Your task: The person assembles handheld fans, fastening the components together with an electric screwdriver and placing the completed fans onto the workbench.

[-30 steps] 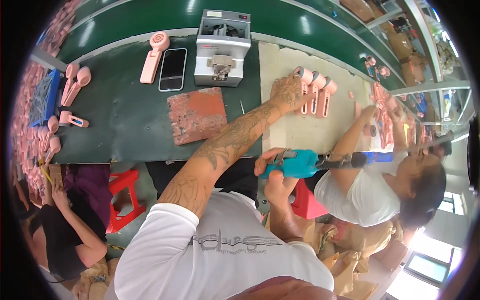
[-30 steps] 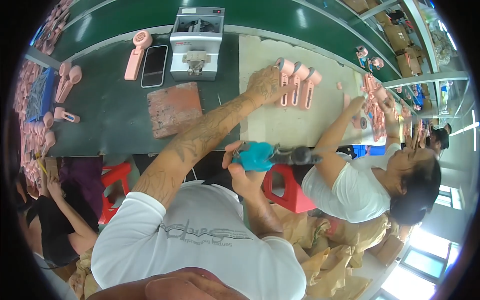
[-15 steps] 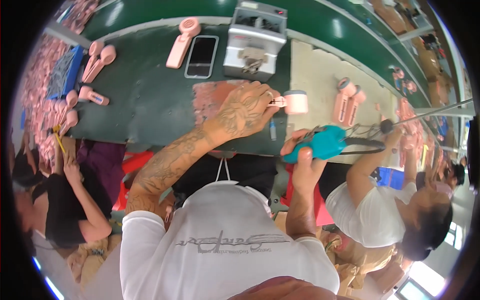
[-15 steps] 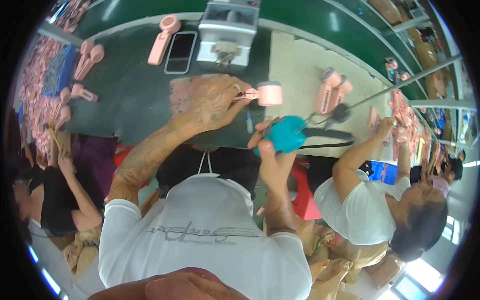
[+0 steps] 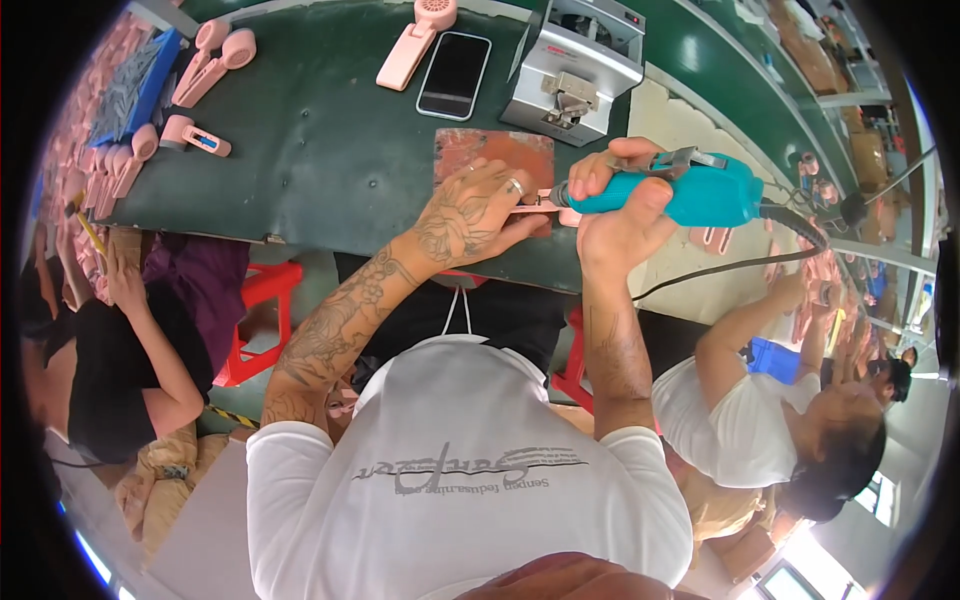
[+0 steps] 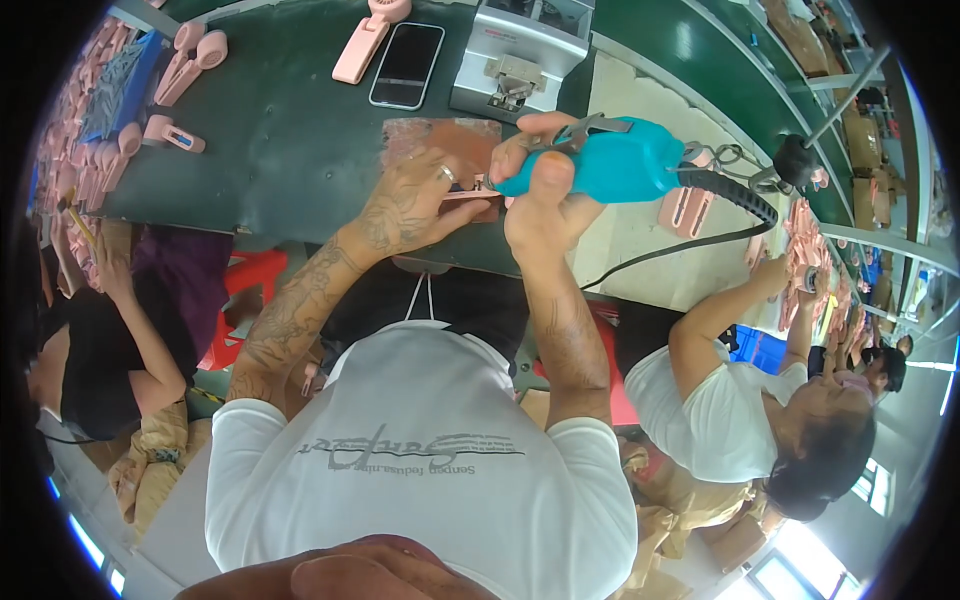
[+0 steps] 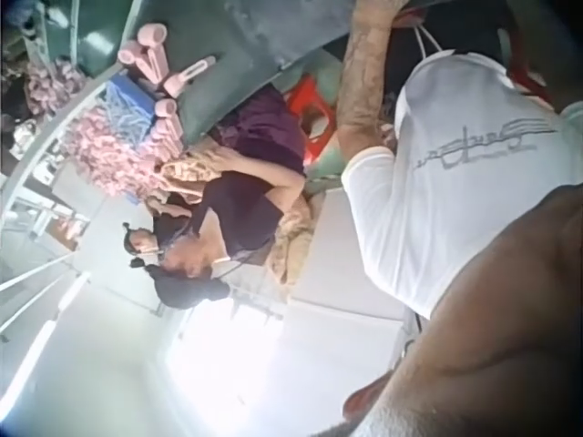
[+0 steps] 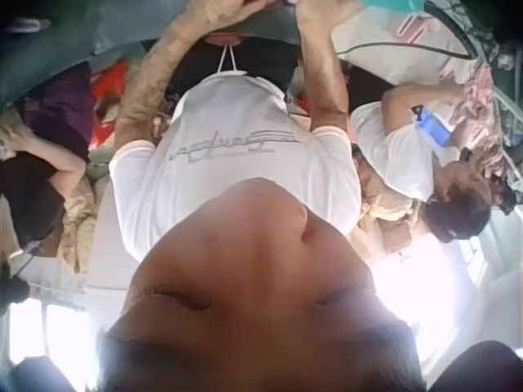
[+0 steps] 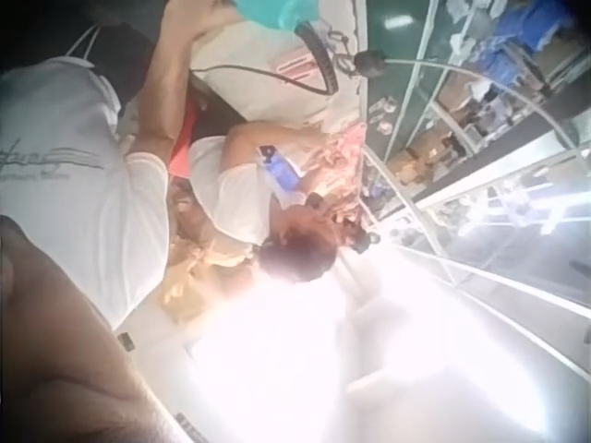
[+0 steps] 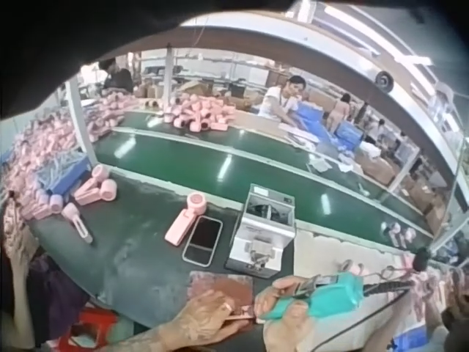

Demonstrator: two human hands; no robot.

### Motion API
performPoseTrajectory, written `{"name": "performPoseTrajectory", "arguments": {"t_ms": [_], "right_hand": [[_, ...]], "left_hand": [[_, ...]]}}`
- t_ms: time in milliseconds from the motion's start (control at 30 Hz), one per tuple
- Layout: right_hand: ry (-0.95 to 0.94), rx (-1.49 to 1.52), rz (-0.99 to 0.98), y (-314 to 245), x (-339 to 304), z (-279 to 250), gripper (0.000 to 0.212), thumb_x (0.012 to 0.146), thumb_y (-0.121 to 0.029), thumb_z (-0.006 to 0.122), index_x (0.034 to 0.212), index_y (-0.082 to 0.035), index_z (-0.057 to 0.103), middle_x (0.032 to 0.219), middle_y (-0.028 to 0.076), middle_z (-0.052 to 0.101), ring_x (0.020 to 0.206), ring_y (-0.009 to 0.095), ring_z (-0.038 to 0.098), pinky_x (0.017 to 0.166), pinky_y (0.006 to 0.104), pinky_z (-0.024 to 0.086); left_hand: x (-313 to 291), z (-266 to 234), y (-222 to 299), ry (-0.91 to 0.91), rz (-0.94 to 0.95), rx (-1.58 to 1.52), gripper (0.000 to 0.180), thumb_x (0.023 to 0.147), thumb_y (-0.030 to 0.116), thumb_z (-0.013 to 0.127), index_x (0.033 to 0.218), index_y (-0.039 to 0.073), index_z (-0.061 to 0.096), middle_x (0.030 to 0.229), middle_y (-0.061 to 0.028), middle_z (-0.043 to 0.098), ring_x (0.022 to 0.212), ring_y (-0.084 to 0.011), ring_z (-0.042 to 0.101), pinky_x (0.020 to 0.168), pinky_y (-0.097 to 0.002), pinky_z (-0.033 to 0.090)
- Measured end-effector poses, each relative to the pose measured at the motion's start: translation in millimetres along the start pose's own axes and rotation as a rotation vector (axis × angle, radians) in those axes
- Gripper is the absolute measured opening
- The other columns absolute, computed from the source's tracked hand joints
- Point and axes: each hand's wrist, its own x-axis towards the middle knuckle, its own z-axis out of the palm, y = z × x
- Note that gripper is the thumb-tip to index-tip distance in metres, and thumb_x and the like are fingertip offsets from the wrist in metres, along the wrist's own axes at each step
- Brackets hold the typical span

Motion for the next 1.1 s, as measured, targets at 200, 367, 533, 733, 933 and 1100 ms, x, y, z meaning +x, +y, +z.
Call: {"name": "performPoseTrajectory", "arguments": {"t_ms": [200, 367, 533, 733, 933, 1100], "right_hand": [[0.015, -0.028, 0.001, 12.0, 1.2, -1.3, 0.069, 0.094, -0.061, 0.069, 0.112, 0.004, 0.057, 0.071, 0.006, 0.058, 0.064, 0.017, 0.058, 0.060, 0.0320, 0.048], [-0.015, -0.082, 0.005, 7.8, 4.8, -0.5, 0.069, 0.095, -0.061, 0.068, 0.111, 0.005, 0.056, 0.070, 0.007, 0.056, 0.061, 0.018, 0.056, 0.059, 0.0338, 0.048], [-0.033, -0.112, -0.020, 11.6, 4.0, -0.3, 0.070, 0.096, -0.061, 0.067, 0.109, 0.006, 0.055, 0.068, 0.009, 0.054, 0.057, 0.019, 0.053, 0.056, 0.0360, 0.048], [-0.044, -0.094, -0.018, 10.4, 0.6, -2.7, 0.068, 0.096, -0.059, 0.068, 0.110, 0.006, 0.055, 0.068, 0.009, 0.054, 0.057, 0.019, 0.053, 0.057, 0.0361, 0.049], [-0.053, -0.101, -0.022, 8.6, -2.1, -1.8, 0.068, 0.096, -0.058, 0.069, 0.111, 0.007, 0.055, 0.069, 0.009, 0.055, 0.058, 0.019, 0.054, 0.057, 0.0358, 0.049], [-0.051, -0.047, -0.029, 8.4, 3.0, -2.1, 0.064, 0.098, -0.056, 0.067, 0.114, 0.006, 0.059, 0.070, 0.006, 0.059, 0.062, 0.016, 0.059, 0.058, 0.0297, 0.048]], "left_hand": [[-1.5, 7.2, -6.6, 0.049, 0.056, -0.007, 0.035, 0.089, 0.036, 0.077, 0.103, 0.008, 0.062, 0.091, -0.0111, 0.066, 0.092, -0.0334, 0.067, 0.091, -0.0476, 0.055], [6.3, 0.7, -0.8, 0.035, 0.050, -0.119, 0.025, 0.086, 0.021, 0.082, 0.095, 0.008, 0.061, 0.094, -0.0055, 0.066, 0.092, -0.0313, 0.066, 0.079, -0.0446, 0.052], [4.2, 7.4, -14.8, 0.041, 0.093, -0.146, 0.030, 0.089, 0.025, 0.078, 0.101, 0.005, 0.060, 0.092, -0.0126, 0.066, 0.091, -0.0367, 0.065, 0.078, -0.0472, 0.054], [5.9, -2.9, -9.8, -0.030, 0.138, -0.175, 0.032, 0.088, 0.026, 0.078, 0.101, 0.004, 0.059, 0.095, -0.0143, 0.067, 0.093, -0.0366, 0.065, 0.080, -0.0460, 0.055], [7.0, 1.4, -4.0, 0.105, 0.168, -0.119, 0.028, 0.088, 0.024, 0.078, 0.104, 0.004, 0.067, 0.102, -0.0103, 0.069, 0.093, -0.0340, 0.065, 0.084, -0.0438, 0.054], [6.7, -2.7, 0.2, 0.033, 0.085, -0.152, 0.028, 0.087, 0.022, 0.078, 0.108, 0.004, 0.071, 0.106, -0.0075, 0.070, 0.103, -0.0320, 0.062, 0.093, -0.0425, 0.053]]}}
